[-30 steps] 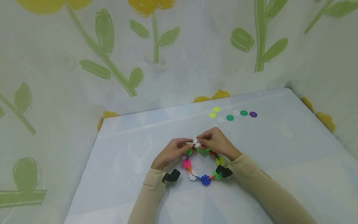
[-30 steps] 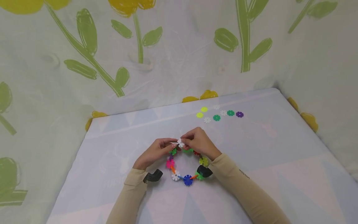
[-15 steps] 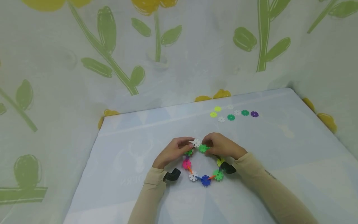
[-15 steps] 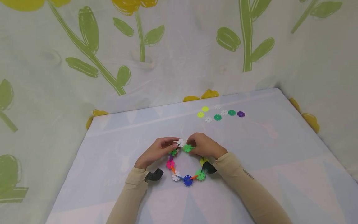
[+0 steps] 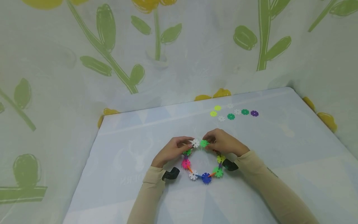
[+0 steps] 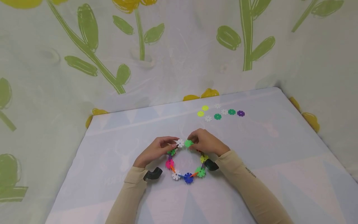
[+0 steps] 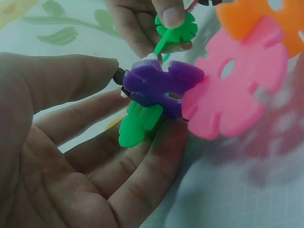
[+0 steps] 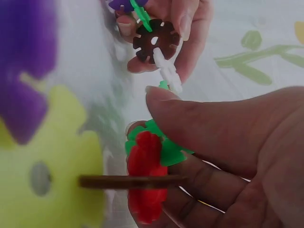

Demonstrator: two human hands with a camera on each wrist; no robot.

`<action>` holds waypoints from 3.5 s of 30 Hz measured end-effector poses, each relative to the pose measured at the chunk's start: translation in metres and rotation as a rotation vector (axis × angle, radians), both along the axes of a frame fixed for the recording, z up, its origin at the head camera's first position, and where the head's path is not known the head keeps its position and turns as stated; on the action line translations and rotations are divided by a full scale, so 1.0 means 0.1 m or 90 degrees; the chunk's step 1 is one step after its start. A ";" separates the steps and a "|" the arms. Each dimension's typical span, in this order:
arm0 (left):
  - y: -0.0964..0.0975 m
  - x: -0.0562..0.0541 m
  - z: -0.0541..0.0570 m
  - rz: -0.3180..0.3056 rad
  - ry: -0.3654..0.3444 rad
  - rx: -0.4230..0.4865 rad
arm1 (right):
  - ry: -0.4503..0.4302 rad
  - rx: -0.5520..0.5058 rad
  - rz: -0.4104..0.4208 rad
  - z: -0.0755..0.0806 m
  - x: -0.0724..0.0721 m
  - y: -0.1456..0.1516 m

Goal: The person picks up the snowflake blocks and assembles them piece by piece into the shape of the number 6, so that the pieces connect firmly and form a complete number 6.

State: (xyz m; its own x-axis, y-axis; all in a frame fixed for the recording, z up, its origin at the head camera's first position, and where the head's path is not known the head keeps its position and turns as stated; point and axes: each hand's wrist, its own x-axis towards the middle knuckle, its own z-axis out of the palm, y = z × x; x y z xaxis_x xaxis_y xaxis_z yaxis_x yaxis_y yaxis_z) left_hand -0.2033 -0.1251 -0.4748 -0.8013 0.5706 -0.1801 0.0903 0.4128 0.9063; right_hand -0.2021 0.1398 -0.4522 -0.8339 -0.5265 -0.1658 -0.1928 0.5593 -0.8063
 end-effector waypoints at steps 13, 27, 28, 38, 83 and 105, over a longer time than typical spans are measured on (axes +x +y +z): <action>0.01 0.01 0.03 0.006 -0.007 -0.011 | -0.014 -0.031 0.028 0.01 0.00 0.01; 0.01 -0.01 0.03 0.014 -0.028 0.006 | -0.025 0.026 0.018 0.02 -0.02 0.04; 0.01 -0.01 0.02 0.015 -0.029 0.004 | -0.025 0.038 0.016 0.03 -0.01 0.04; 0.06 0.01 0.04 -0.011 -0.018 0.018 | 0.073 -0.045 -0.011 0.02 0.03 -0.14; 0.32 0.13 0.12 0.073 0.103 0.009 | 0.163 -0.044 -0.202 0.07 0.24 -0.42; 0.26 0.09 0.10 0.065 0.067 0.133 | 0.067 -0.171 -0.199 0.06 0.21 -0.32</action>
State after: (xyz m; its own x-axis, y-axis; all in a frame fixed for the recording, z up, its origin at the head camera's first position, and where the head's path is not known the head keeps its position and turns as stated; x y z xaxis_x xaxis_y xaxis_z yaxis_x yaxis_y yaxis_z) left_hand -0.1947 -0.0986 -0.4653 -0.8646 0.5020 0.0207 0.1563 0.2296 0.9607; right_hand -0.1814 0.1077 -0.4464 -0.9655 -0.2579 0.0376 -0.1364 0.3769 -0.9161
